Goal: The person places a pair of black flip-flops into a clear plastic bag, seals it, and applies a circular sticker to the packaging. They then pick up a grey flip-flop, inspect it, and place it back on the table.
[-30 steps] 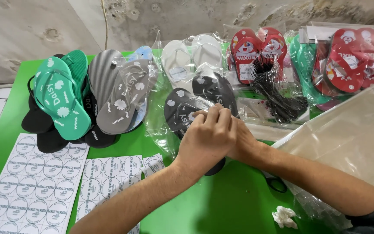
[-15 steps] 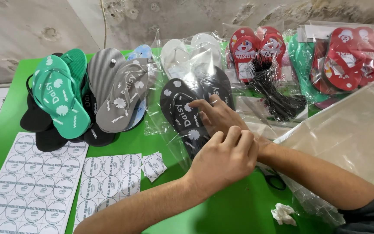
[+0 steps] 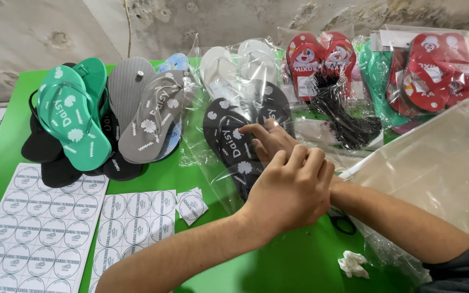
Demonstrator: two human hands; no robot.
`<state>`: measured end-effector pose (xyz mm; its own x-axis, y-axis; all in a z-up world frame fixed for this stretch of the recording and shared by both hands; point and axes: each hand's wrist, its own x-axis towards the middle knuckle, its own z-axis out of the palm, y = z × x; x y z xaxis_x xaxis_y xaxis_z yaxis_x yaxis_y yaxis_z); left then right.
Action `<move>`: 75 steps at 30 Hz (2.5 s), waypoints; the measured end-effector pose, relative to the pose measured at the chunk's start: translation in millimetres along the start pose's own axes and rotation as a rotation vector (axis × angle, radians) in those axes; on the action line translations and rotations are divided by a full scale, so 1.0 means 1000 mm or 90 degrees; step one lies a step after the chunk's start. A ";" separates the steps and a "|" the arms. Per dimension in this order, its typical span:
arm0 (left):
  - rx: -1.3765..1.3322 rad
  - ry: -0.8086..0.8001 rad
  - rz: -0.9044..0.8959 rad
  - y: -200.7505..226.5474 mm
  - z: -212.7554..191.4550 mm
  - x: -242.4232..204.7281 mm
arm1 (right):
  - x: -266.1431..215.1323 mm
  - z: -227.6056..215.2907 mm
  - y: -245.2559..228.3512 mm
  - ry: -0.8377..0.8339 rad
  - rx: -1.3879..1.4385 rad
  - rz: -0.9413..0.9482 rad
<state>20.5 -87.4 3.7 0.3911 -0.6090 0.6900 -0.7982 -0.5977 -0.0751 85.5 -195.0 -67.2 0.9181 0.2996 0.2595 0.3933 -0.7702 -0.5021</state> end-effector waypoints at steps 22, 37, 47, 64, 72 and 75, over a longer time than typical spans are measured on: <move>-0.131 0.128 0.103 0.021 0.046 0.010 | 0.004 0.015 0.003 -0.023 -0.104 0.041; -0.089 0.125 0.083 0.018 0.039 0.000 | -0.003 0.020 0.008 -0.016 -0.174 0.041; -0.121 0.115 0.080 0.010 0.028 0.002 | -0.034 0.026 0.011 0.116 -0.351 -0.035; 0.111 -0.127 -0.135 -0.105 0.011 -0.049 | -0.063 -0.008 0.003 -0.309 -0.270 0.116; 0.213 -0.288 -0.317 -0.115 -0.007 -0.087 | -0.118 -0.083 -0.030 -0.393 -0.098 -0.221; 0.143 -0.338 -0.427 -0.119 -0.011 -0.097 | -0.100 -0.128 -0.037 -0.377 0.005 -0.003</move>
<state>72.3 48.4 -46.2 0.9505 -0.2218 0.2177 -0.2374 -0.9702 0.0479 -27.5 -268.3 30.8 0.7865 0.5684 -0.2417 0.3963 -0.7645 -0.5084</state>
